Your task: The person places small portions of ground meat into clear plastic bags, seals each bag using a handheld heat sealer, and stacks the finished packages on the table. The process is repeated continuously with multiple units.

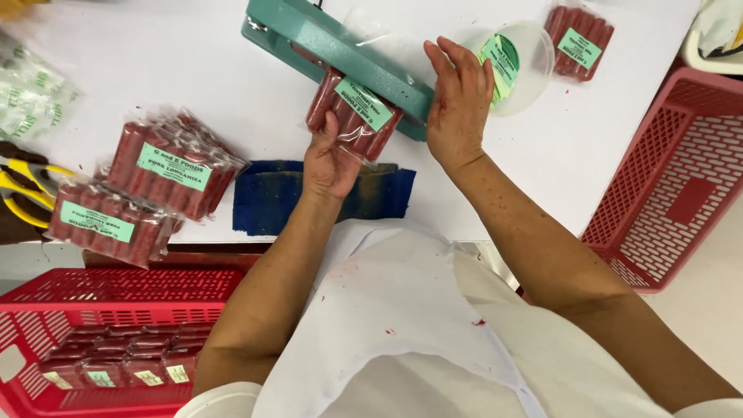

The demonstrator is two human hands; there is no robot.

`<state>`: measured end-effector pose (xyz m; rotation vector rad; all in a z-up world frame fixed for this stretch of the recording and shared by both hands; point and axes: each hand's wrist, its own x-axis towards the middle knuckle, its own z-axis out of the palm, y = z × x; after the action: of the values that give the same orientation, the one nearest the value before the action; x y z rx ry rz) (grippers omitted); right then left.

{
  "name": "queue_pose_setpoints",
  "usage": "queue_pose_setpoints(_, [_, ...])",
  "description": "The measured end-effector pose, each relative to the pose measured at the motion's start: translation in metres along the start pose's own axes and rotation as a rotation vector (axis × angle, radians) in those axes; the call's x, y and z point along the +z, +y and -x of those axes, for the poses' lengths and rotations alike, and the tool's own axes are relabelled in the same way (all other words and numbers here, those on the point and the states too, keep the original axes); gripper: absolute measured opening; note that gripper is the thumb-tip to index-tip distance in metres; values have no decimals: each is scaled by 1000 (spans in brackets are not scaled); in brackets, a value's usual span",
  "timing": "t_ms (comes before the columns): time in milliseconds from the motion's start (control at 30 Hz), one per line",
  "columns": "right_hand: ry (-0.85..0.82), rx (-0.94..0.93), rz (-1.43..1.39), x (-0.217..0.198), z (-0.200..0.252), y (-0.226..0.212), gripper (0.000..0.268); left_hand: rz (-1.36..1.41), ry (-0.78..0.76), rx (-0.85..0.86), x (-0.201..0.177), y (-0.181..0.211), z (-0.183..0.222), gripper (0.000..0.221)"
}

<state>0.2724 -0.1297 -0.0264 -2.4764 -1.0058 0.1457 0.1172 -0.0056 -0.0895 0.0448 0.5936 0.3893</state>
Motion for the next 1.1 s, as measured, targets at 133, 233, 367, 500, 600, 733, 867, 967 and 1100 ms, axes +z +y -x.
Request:
queue_pose_setpoints(133, [9,14,-6,-1,1,0,61,-12,-2,5,-2,-2,-1,48])
queue_pose_setpoints(233, [40,2,-7,5,2,5,55,-11,14,4,-4,-2,-1,47])
queue_pose_setpoints(367, [38,-7,-5,7,3,8,60,-14,-8,9,-7,-3,-4,46])
queue_pose_setpoints(500, [58,-56,-23,7,4,11,59,12,-11,25,-3,-3,-3,47])
queue_pose_setpoints(600, [58,-65,-42,6,3,9,63,16,-2,36,-6,-4,-4,46])
queue_pose_setpoints(733, [61,-76,-25,6,2,10,61,-1,-7,40,-13,-7,-7,42])
queue_pose_setpoints(867, [97,-111,-21,6,0,9,57,9,-68,34,-5,-4,-4,44])
queue_pose_setpoints(967, [163,-211,-33,10,-1,10,53,7,-129,10,-12,-3,-9,46])
queue_pose_setpoints(1100, [105,-119,87,12,2,20,59,-16,-36,-22,-14,-9,-20,53])
